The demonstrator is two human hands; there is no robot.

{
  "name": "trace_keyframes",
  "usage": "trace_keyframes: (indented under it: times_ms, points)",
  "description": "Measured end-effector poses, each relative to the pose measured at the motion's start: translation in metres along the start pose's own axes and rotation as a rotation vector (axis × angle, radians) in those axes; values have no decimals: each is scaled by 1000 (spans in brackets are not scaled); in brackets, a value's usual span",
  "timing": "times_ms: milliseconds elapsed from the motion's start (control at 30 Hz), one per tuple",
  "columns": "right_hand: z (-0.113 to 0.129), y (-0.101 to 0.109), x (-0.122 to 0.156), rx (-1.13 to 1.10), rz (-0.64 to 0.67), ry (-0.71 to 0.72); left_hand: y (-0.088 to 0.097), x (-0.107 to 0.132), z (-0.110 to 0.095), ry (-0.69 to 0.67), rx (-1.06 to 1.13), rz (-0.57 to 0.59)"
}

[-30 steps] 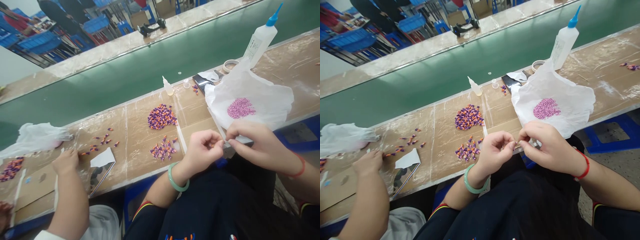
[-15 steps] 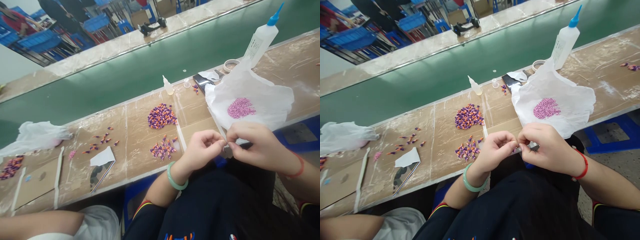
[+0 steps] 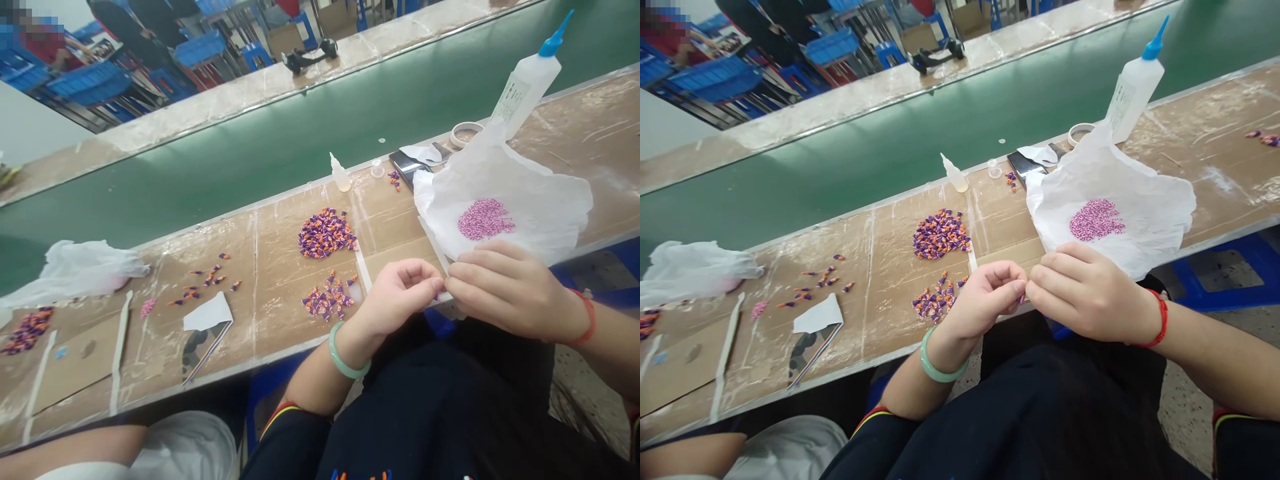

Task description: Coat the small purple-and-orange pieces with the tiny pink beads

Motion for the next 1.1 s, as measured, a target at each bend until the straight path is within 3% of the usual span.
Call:
trace_keyframes:
  times_ms: [100,200,300,433,667,833,933,1100]
  points:
    - [-11,-3,5,-309,-119,-306,0,9,-11,-201,-146,-118]
    - [-15,-12,10,-616,-137,-567,-4,22,-26,-457,-404,-271]
    - [-14,-15,10,-713,-158,-663,-9,31,-34,-671,-597,-371]
    - [-12,-16,7,-720,-167,-716,-9,32,-32,-759,-709,-441]
    - [-13,-22,7,-684,-165,-746,-6,32,-29,-764,-736,-474]
    - [-14,-29,4,-795,-202,-753,3,29,-25,-536,-499,-341]
    - [-17,-32,2,-882,-193,-738,20,28,-16,-401,-252,-296]
    - [-29,-48,3,-729,1,-561,64,39,6,-296,-108,-425]
Point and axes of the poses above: each hand's wrist, its own x-axis away from the middle knuckle, its own y-axis out of the back of the hand, z = x × y, the point moved 5 cm from there along -x, towards the middle knuckle, and after that the axes turned 15 degrees about y, right-handed, at the moved point
